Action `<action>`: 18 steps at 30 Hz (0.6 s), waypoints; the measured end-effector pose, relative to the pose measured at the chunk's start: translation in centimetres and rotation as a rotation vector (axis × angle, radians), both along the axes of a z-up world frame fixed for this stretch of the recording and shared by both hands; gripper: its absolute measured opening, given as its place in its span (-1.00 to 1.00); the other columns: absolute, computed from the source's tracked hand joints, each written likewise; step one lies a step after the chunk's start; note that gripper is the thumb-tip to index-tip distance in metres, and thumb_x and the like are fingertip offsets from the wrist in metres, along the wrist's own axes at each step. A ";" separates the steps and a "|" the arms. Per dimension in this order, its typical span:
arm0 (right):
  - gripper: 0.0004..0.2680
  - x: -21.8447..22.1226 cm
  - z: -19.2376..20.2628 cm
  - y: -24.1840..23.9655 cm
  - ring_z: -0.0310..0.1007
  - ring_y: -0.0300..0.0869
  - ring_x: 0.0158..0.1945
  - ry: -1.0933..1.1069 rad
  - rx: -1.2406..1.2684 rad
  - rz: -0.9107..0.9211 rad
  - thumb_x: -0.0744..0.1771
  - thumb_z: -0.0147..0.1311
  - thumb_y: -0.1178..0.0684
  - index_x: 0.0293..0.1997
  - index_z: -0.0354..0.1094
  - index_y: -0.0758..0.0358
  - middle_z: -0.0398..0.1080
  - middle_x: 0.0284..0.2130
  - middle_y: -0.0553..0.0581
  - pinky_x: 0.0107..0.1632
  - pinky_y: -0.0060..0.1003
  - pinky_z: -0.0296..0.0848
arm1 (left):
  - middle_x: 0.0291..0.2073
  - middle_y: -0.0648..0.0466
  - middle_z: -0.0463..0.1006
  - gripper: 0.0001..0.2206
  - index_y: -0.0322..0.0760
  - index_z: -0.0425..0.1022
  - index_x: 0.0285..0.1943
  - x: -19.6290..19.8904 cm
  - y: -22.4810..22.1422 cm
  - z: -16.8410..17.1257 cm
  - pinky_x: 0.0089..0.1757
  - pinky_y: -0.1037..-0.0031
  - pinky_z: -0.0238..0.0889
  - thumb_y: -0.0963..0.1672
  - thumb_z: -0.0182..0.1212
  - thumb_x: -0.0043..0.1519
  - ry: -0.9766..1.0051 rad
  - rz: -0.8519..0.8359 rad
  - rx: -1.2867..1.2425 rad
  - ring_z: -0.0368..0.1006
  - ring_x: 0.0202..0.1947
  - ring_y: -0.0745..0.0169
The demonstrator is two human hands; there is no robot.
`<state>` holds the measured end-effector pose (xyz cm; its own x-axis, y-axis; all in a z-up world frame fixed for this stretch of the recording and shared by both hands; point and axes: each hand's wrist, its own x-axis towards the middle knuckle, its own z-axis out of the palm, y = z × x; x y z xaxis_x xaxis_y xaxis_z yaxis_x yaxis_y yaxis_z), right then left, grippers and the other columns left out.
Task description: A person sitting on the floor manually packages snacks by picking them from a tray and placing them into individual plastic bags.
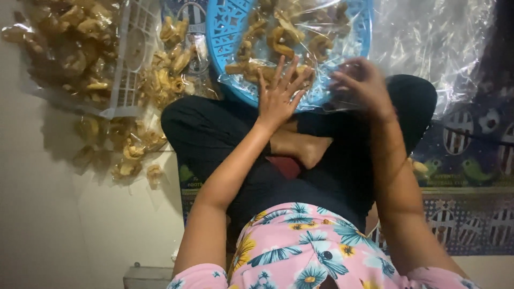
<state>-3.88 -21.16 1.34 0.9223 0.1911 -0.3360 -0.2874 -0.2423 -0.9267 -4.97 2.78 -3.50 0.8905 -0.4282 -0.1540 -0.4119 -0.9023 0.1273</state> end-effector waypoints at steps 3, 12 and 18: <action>-0.82 -2.9 0.0 -2.1 0.58 -0.23 -0.15 -0.022 0.101 -0.186 0.35 0.27 0.06 -0.03 0.31 0.10 0.48 -0.19 0.04 -0.07 -0.41 0.65 | 0.60 0.23 -0.30 -0.47 0.44 -0.20 0.65 -0.1 -0.2 -0.4 0.34 -0.37 -0.61 0.20 0.06 0.67 -0.008 0.019 0.050 -0.40 0.61 0.08; -0.89 -10.7 -5.2 -9.1 0.49 -0.16 -0.17 -0.432 -0.099 -0.474 0.50 0.19 0.24 -0.02 0.31 0.19 0.39 -0.21 0.14 -0.03 -0.36 0.57 | 0.60 0.34 -0.08 -0.34 0.50 0.12 0.57 -1.6 0.2 -4.3 0.40 -0.56 -0.50 0.09 0.56 0.44 -0.255 0.168 -0.246 -0.23 0.66 0.21; -0.91 -11.0 -7.8 -9.6 0.46 -0.13 -0.24 -0.515 -0.217 -0.456 0.51 0.21 0.30 -0.04 0.36 0.34 0.42 -0.26 0.21 -0.10 -0.34 0.47 | 0.39 0.18 0.35 -0.76 0.14 0.46 0.25 -3.7 8.6 -2.1 0.47 -0.34 -0.39 -0.11 0.15 0.43 -0.524 0.397 -0.904 0.21 0.50 0.13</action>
<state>-14.90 -30.80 -6.46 0.9460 -0.2720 0.1761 0.0567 -0.3963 -0.9164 -8.63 11.40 -5.62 0.8527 0.1366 0.5042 -0.3097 -0.6451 0.6985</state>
